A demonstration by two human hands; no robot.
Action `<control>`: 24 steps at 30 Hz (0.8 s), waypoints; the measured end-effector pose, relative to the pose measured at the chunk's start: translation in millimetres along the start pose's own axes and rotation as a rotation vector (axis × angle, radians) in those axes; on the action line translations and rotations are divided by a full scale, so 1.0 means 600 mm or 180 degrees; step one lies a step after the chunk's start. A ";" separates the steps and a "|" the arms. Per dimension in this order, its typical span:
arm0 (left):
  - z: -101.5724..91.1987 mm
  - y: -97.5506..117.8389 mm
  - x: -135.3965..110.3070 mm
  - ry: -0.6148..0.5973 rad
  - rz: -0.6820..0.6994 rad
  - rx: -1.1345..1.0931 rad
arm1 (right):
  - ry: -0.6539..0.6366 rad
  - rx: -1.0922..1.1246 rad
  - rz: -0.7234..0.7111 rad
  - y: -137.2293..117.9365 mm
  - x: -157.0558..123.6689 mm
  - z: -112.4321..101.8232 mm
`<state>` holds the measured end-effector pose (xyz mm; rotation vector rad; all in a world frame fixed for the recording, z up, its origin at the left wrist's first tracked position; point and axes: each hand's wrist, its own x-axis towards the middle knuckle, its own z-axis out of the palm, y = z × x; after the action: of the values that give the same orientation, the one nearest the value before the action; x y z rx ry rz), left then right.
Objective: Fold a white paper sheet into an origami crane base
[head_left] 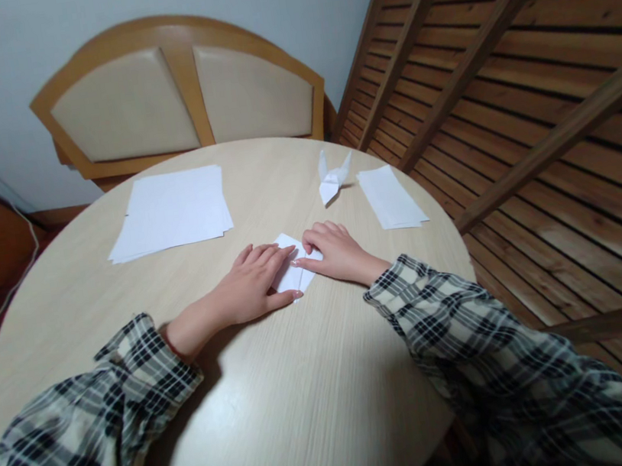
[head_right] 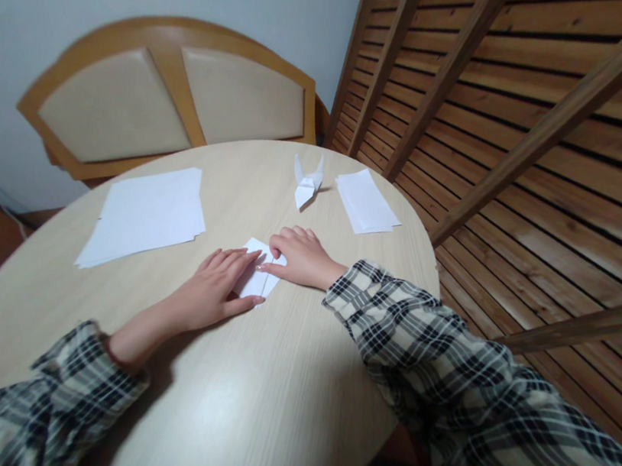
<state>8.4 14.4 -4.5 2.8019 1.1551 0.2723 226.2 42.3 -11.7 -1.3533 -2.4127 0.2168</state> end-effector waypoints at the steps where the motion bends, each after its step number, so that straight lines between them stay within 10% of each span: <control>1: 0.000 0.000 0.000 -0.0008 0.0000 0.0003 | 0.0001 -0.0025 -0.0005 0.000 0.000 0.001; 24: -0.002 0.001 0.001 -0.0110 -0.0010 0.0000 | -0.0094 -0.0048 0.0027 -0.002 -0.002 0.000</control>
<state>8.8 14.4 -3.3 2.7930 1.1522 0.2226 225.9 40.7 -11.4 -1.3766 -2.4377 0.2227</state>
